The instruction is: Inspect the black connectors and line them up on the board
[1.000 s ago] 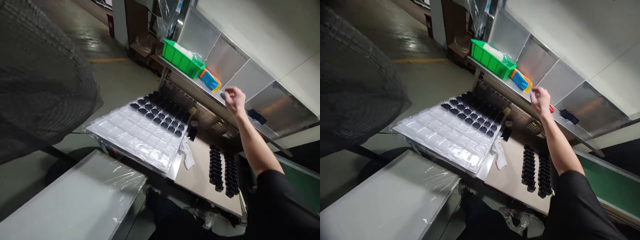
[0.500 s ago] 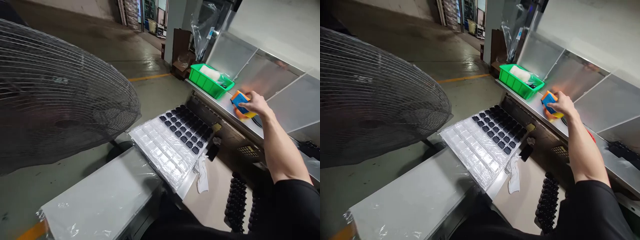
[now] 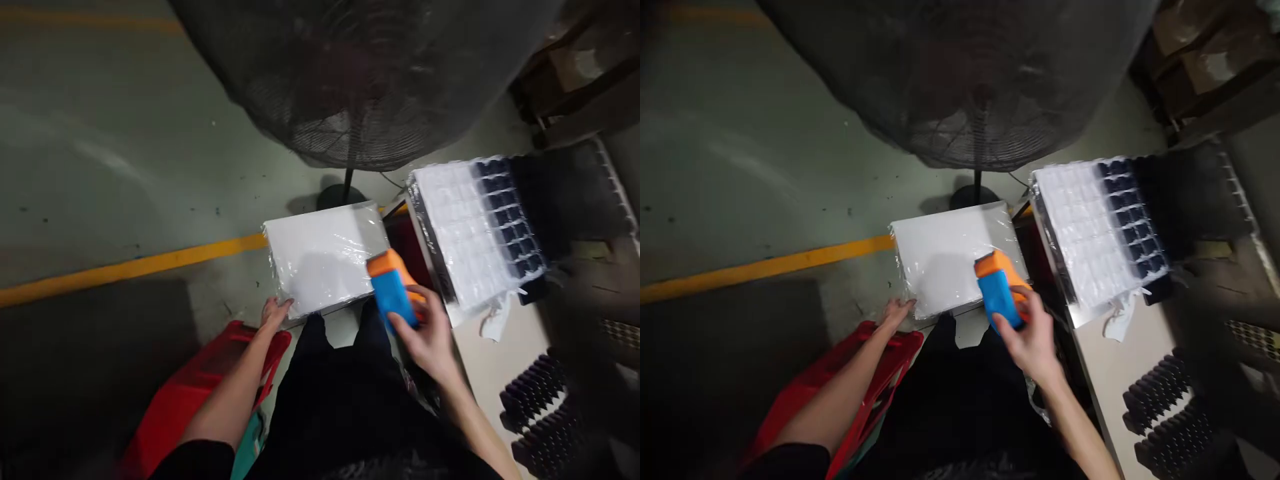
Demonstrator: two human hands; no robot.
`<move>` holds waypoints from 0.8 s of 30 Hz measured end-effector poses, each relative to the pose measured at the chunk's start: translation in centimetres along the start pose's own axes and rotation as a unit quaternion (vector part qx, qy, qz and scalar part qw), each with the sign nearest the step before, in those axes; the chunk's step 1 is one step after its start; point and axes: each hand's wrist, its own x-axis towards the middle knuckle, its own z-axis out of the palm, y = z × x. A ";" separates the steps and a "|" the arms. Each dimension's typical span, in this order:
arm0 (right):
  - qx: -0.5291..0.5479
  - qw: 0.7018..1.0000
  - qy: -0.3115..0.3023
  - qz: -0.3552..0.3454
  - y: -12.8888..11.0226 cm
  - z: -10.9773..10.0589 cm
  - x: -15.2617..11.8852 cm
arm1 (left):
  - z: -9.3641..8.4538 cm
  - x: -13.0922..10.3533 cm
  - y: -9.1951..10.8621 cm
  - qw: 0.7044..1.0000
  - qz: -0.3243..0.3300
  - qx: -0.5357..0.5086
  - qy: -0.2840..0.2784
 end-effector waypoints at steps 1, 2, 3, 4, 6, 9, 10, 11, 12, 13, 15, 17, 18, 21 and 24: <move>-0.013 0.999 -0.043 0.018 1.9 5.9 1.7 | 0.3 2.1 -0.9 1.000 -0.013 -0.005 -0.003; -0.060 0.995 -0.068 0.029 4.3 11.2 3.6 | 0.7 4.2 -1.6 1.000 -0.020 -0.010 -0.004; -0.114 0.989 -0.090 0.024 6.9 16.1 5.7 | 1.2 6.3 -2.2 1.000 -0.021 -0.015 -0.004; -0.161 0.981 -0.105 0.009 9.7 20.2 7.8 | 1.9 8.4 -2.6 1.000 -0.021 -0.018 -0.003; -0.234 0.964 -0.117 -0.038 15.1 26.7 11.5 | 3.2 12.4 -3.2 1.000 -0.016 -0.026 0.003; -0.269 0.948 -0.103 -0.136 21.9 32.2 15.1 | 5.3 17.7 -3.9 0.998 0.004 -0.066 0.022; -0.266 0.943 -0.095 -0.174 23.8 33.2 15.8 | 6.0 19.2 -4.2 0.996 0.010 -0.086 0.028; -0.259 0.938 -0.090 -0.214 25.5 33.8 16.4 | 6.6 20.6 -4.6 0.994 0.016 -0.109 0.027; -0.251 0.930 -0.090 -0.254 26.9 34.2 16.8 | 7.3 21.8 -5.0 0.990 0.022 -0.136 0.017; -0.243 0.920 -0.095 -0.291 28.1 34.5 17.1 | 8.0 22.8 -5.5 0.986 0.030 -0.165 0.003; -0.234 0.902 -0.114 -0.344 29.6 34.7 17.4 | 9.3 24.1 -6.5 0.973 0.055 -0.225 -0.027; -0.232 0.896 -0.129 -0.356 29.8 34.9 17.4 | 10.2 24.7 -7.3 0.959 0.075 -0.270 -0.033; -0.232 0.899 -0.132 -0.348 29.3 34.9 17.3 | 10.6 24.7 -7.6 0.955 0.076 -0.286 -0.027; -0.207 0.911 -0.158 -0.320 26.9 34.1 16.6 | 10.9 24.5 -7.7 0.940 0.051 -0.337 -0.014; -0.175 0.941 -0.137 -0.256 26.1 29.9 17.7 | 10.4 24.4 -7.5 0.918 -0.011 -0.396 -0.031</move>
